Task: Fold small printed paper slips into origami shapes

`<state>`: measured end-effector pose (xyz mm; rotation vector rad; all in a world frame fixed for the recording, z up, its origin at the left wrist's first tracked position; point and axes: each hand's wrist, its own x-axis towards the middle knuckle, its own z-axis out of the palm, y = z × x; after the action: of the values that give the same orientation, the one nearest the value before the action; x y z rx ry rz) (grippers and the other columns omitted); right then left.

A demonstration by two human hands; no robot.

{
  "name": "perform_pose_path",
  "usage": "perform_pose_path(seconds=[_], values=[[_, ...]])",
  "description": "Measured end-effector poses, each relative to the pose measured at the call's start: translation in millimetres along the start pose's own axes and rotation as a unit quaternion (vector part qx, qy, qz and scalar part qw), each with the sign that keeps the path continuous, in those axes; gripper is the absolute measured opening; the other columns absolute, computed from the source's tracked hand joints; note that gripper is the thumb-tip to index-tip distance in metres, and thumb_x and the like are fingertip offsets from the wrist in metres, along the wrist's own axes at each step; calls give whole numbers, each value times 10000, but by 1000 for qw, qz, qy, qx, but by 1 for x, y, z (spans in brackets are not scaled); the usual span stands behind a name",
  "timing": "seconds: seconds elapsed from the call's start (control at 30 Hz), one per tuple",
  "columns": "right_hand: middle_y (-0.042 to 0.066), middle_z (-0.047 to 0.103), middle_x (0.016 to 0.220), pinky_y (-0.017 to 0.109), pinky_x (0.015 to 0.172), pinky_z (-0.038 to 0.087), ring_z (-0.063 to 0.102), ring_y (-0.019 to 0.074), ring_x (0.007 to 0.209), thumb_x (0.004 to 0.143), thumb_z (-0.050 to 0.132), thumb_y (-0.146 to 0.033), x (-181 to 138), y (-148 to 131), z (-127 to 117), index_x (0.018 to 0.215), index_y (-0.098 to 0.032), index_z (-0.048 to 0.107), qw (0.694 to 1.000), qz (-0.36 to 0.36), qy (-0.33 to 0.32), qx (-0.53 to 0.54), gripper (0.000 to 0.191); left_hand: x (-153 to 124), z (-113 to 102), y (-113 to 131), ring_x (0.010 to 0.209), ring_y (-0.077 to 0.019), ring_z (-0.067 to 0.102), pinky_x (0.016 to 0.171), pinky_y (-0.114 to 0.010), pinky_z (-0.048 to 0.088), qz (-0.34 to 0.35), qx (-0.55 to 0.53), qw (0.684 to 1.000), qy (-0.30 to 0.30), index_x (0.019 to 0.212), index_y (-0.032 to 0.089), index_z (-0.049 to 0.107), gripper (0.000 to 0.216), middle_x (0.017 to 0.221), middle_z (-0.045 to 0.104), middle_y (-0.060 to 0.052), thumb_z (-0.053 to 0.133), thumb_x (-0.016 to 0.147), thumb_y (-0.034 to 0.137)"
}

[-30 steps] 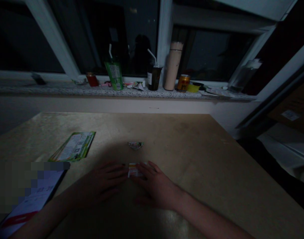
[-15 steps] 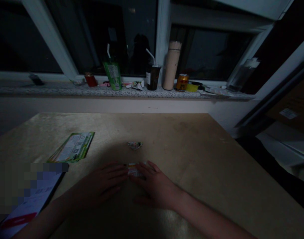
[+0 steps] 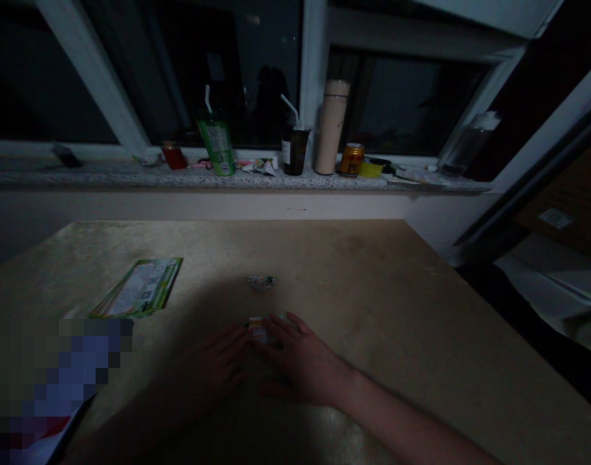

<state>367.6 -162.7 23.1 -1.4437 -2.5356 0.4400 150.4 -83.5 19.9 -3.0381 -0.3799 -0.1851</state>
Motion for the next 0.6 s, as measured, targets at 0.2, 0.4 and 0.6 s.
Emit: perform_pose_path(seconds=[0.2, 0.4, 0.6], values=[[111, 218, 1530, 487, 1137, 126, 173, 281, 1404, 886, 476, -553, 0, 0, 0, 1452, -249, 293, 1000, -1, 7, 9, 668, 0, 12, 17, 1149, -290, 555, 994, -416, 402, -52, -1, 998, 28, 1155, 87, 620, 339, 1195, 629, -168, 382, 932, 180], [119, 206, 1533, 483, 1143, 87, 158, 278, 1408, 886, 468, -564, -2, 1, 3, 1441, -239, 320, 1000, 6, 12, 22, 659, -16, 2, -10, 1203, -209, 509, 1013, -341, 392, -22, -69, 997, 4, 1326, 183, 485, 393, 1334, 543, -66, 417, 941, 217], [121, 193, 1535, 492, 1140, 84, 136, 281, 1413, 890, 475, -552, -2, 0, 2, 1438, -265, 319, 1000, 8, 5, 17, 638, -21, -4, -19, 1268, -211, 443, 1053, -373, 336, 2, -55, 998, -24, 1371, 195, 421, 477, 1401, 474, -56, 419, 899, 124]])
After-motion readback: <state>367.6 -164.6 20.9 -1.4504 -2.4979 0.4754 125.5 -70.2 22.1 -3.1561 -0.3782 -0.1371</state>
